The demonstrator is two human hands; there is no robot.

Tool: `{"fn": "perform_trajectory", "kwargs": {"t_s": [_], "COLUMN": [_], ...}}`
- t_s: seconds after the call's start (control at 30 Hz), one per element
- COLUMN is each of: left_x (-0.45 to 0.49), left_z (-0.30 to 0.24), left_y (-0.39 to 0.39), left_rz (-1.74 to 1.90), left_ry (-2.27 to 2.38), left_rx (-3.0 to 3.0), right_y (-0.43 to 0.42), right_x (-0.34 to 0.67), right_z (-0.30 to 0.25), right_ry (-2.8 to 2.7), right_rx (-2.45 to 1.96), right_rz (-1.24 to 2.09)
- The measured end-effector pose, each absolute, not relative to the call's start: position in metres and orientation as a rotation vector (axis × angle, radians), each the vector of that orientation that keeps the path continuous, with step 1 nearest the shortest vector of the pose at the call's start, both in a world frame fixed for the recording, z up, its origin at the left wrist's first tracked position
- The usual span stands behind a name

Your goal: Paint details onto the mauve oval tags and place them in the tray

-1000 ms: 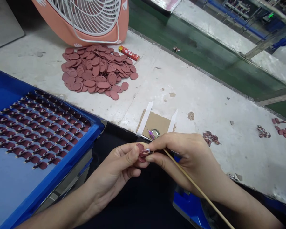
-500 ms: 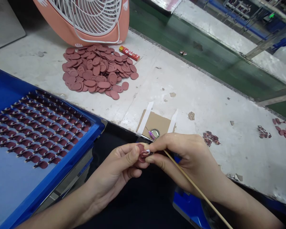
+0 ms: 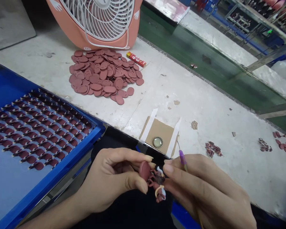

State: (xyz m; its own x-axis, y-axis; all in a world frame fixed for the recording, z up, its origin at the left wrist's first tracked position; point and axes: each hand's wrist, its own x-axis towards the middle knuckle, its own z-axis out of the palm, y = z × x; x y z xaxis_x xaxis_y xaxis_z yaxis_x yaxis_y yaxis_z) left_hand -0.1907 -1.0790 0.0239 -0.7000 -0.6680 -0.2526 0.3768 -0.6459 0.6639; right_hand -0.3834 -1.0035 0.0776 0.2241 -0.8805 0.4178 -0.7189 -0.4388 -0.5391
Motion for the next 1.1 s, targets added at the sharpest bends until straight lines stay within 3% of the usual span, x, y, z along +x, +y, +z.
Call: {"fn": "perform_trajectory", "kwargs": {"t_s": [1.0,1.1], "left_x": [-0.187,-0.186], "left_z": [0.027,0.023], "left_y": [-1.081,-1.080], "left_rz": [-2.088,-1.941], "left_ry": [-1.058,-1.074], "left_rx": [0.802,0.920], "right_y": [-1.008,-1.010], "right_x": [-0.370,-0.368], "right_z": [0.067,0.066], "right_ry": [1.531,1.630], "right_rx": [-2.457,-2.449], "right_rz": [-1.115,-1.180]}}
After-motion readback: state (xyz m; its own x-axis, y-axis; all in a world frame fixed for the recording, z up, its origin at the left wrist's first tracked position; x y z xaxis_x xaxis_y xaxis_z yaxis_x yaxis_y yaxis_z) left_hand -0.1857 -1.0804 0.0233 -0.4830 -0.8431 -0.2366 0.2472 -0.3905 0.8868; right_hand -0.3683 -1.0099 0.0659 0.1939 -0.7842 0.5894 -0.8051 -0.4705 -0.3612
